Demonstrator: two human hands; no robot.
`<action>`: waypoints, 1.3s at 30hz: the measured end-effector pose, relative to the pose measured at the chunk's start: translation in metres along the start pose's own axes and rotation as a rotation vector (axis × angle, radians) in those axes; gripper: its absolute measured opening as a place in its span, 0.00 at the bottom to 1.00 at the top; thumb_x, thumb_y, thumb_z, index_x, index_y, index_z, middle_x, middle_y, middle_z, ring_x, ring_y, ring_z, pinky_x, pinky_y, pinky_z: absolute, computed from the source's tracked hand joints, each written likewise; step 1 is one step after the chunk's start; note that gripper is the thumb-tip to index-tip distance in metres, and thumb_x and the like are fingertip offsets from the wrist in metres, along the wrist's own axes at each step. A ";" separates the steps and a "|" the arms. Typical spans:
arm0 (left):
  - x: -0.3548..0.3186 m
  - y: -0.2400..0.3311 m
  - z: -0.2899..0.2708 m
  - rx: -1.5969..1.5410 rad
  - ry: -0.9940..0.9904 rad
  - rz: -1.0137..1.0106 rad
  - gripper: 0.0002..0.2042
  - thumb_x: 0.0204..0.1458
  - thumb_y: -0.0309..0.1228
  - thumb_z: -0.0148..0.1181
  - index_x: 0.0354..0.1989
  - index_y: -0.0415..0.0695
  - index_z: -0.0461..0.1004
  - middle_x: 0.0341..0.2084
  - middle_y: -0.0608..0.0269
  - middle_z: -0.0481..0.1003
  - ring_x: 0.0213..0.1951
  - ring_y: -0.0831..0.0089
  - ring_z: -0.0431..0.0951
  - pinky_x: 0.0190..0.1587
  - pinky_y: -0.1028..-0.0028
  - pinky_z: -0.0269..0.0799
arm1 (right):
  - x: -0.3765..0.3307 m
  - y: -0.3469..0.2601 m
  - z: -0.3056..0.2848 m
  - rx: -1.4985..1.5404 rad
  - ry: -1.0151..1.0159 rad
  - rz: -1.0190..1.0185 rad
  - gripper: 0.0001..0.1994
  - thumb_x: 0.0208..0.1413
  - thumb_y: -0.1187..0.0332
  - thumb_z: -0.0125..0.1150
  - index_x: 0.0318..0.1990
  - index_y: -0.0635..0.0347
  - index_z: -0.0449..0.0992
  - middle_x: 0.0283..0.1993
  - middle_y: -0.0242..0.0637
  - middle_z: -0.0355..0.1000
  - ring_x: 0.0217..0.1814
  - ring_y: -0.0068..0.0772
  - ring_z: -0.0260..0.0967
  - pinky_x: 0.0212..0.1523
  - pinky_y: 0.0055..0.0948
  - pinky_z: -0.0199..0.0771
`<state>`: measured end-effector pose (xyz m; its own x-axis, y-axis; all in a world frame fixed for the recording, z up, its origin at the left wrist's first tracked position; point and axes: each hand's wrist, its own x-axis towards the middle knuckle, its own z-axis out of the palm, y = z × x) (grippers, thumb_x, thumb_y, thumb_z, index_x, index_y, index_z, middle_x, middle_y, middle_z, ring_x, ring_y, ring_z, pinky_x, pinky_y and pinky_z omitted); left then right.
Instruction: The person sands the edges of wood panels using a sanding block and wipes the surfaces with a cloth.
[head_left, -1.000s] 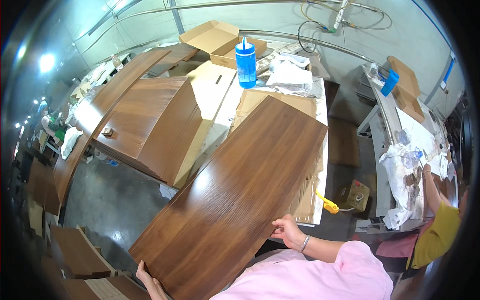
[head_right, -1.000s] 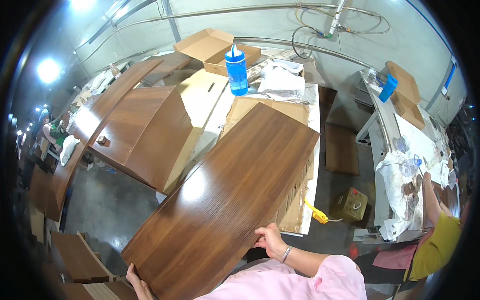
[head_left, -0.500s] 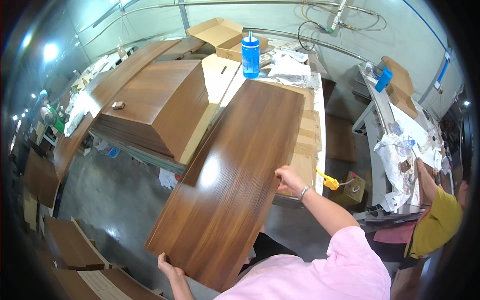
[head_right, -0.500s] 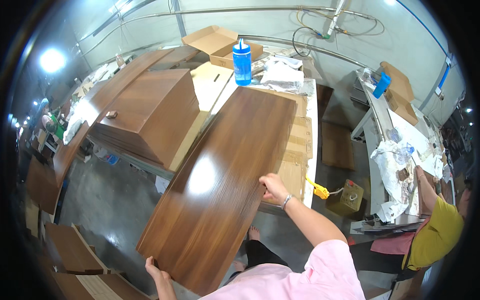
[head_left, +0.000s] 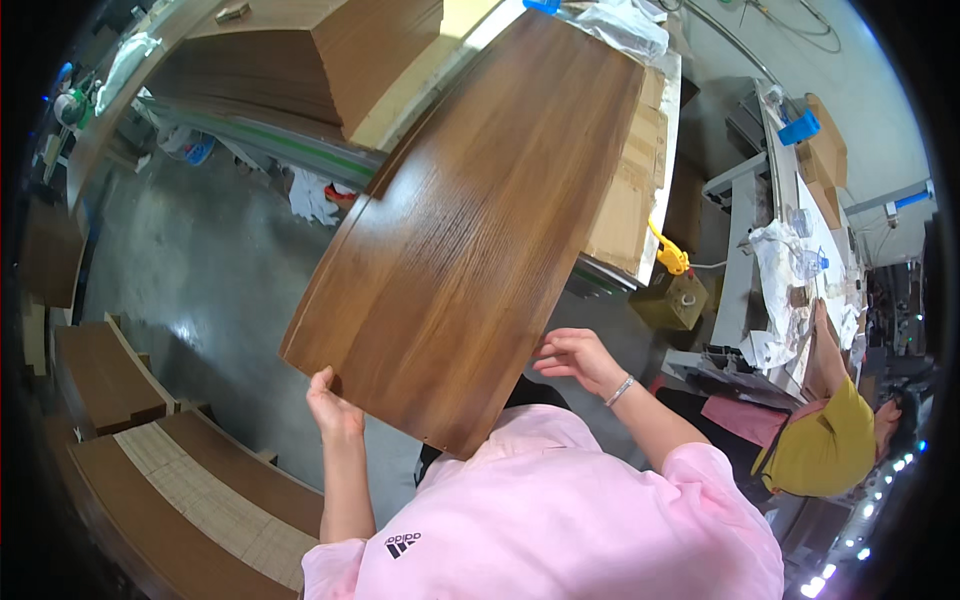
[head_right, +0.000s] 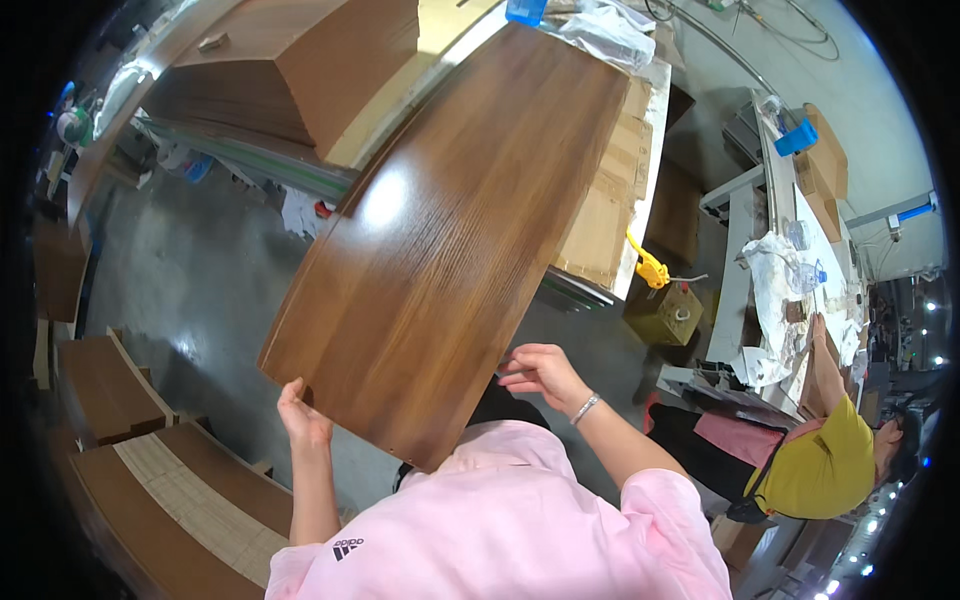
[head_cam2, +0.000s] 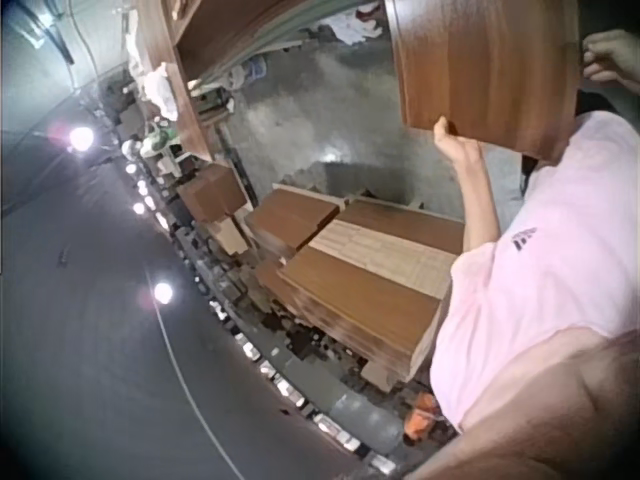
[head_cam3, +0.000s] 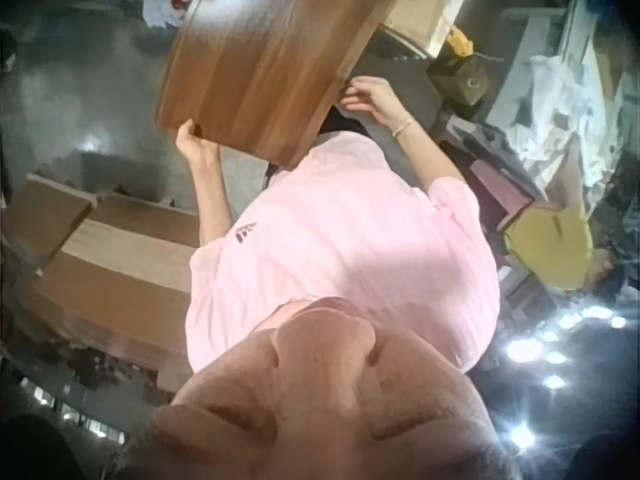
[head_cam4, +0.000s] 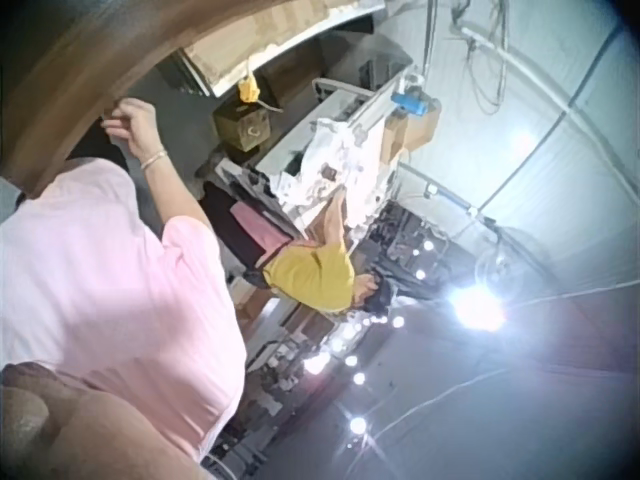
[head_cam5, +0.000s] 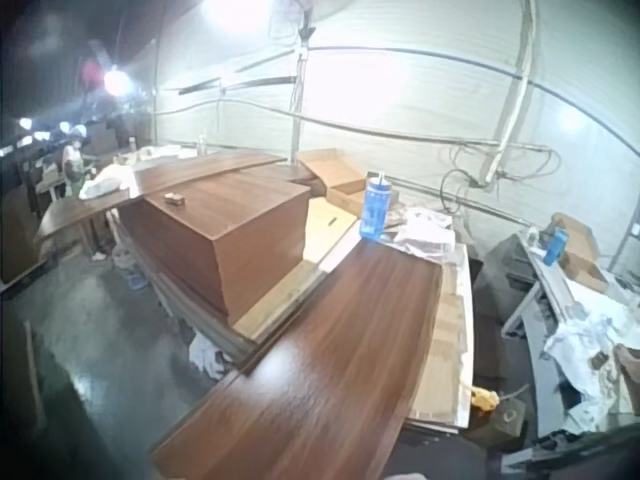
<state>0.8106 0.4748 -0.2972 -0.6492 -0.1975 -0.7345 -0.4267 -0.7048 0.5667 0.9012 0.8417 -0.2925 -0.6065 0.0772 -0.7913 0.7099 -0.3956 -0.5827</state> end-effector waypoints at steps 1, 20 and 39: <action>0.000 0.000 -0.004 -0.031 -0.034 -0.012 0.21 0.54 0.30 0.49 0.56 0.38 0.66 0.54 0.53 0.70 0.57 0.56 0.70 0.61 0.52 0.65 | -0.001 0.005 0.006 0.099 -0.074 -0.022 0.11 0.63 0.68 0.54 0.45 0.69 0.73 0.41 0.47 0.77 0.39 0.41 0.80 0.41 0.33 0.83; 0.027 -0.005 -0.032 0.132 -0.005 0.046 0.18 0.55 0.25 0.54 0.55 0.37 0.68 0.53 0.55 0.72 0.56 0.59 0.72 0.62 0.59 0.65 | 0.009 0.040 0.024 0.063 -0.169 -0.078 0.10 0.63 0.72 0.55 0.45 0.71 0.75 0.40 0.43 0.78 0.40 0.32 0.79 0.42 0.27 0.82; 0.023 0.113 -0.167 0.705 -0.449 -0.271 0.11 0.59 0.30 0.57 0.46 0.37 0.72 0.34 0.57 0.78 0.37 0.70 0.79 0.43 0.72 0.76 | -0.054 0.140 0.040 0.342 0.818 -0.396 0.11 0.55 0.77 0.51 0.43 0.72 0.75 0.34 0.47 0.78 0.30 0.36 0.78 0.31 0.28 0.80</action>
<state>0.8527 0.2775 -0.3121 -0.5923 0.3068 -0.7450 -0.7953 -0.0741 0.6017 1.0189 0.7457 -0.3236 -0.2508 0.8237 -0.5086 0.2870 -0.4385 -0.8517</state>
